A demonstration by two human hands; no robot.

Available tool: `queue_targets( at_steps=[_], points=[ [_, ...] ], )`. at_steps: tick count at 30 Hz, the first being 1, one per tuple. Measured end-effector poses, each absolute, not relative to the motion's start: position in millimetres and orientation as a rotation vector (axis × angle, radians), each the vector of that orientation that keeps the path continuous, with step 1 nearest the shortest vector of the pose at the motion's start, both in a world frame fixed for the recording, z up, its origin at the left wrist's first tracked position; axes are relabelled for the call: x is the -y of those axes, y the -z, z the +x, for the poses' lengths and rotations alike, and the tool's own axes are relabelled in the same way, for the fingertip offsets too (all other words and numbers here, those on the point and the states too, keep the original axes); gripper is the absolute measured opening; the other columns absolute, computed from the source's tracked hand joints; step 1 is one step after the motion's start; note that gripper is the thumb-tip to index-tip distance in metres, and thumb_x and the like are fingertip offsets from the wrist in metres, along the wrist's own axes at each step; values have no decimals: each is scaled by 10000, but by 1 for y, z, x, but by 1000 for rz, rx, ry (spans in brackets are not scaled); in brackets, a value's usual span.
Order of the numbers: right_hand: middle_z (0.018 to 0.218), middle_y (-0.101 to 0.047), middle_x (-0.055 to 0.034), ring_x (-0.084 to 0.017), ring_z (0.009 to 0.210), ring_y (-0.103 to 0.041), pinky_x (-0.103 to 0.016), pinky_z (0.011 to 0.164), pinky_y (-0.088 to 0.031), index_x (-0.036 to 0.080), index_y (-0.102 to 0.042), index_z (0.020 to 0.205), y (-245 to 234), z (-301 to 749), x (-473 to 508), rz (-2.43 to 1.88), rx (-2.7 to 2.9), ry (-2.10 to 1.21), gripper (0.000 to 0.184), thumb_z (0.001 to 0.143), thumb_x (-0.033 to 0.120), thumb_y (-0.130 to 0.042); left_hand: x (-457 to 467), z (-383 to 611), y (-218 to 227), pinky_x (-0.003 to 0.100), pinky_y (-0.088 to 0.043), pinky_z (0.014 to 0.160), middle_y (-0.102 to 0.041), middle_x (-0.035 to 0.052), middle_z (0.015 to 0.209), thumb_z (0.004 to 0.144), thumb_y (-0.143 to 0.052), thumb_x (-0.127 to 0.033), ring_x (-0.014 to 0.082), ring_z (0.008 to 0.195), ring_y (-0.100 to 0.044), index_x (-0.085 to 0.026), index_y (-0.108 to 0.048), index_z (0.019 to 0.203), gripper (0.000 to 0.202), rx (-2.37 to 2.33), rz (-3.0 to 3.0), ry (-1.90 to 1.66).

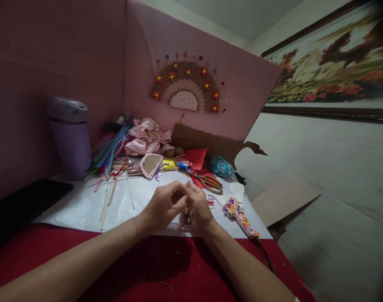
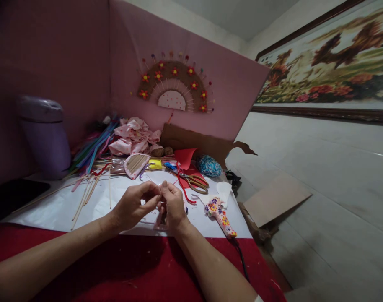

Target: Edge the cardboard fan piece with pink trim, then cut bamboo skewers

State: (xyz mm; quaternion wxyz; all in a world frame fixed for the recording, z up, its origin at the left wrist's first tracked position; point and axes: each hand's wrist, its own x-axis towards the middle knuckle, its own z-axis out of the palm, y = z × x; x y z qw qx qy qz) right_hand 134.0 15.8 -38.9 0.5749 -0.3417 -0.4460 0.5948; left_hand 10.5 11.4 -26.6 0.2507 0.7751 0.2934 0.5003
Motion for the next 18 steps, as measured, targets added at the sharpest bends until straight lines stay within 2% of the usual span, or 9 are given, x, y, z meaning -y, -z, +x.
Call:
queue_targets(
  at_steps=[5, 10, 18],
  points=[
    [527, -517, 46, -33, 378, -385, -121, 317, -234, 157, -527, 689, 40, 134, -17, -766, 1021, -1417, 358, 708, 489, -660, -16, 7, 23, 205, -420, 537, -580, -4, 627, 798, -516, -216, 101, 558, -527, -153, -572, 743, 100, -846, 1946, -1435],
    [501, -465, 66, -28, 367, -348, -124, 315, -222, 162, -508, 659, 42, 131, -17, -760, 1086, -1365, 368, 710, 495, -655, -19, 7, 27, 226, -445, 584, -625, 22, 676, 797, -527, -195, 124, 610, -562, -155, -593, 776, 80, -848, 2013, -1429],
    [464, -443, 77, -24, 332, -336, -123, 291, -221, 166, -501, 641, 41, 131, -15, -877, 1177, -1220, 416, 689, 555, -642, -20, 6, 30, 214, -409, 539, -605, 16, 654, 808, -507, -197, 108, 568, -525, -150, -581, 760, 100, -906, 2137, -1427]
  ],
)
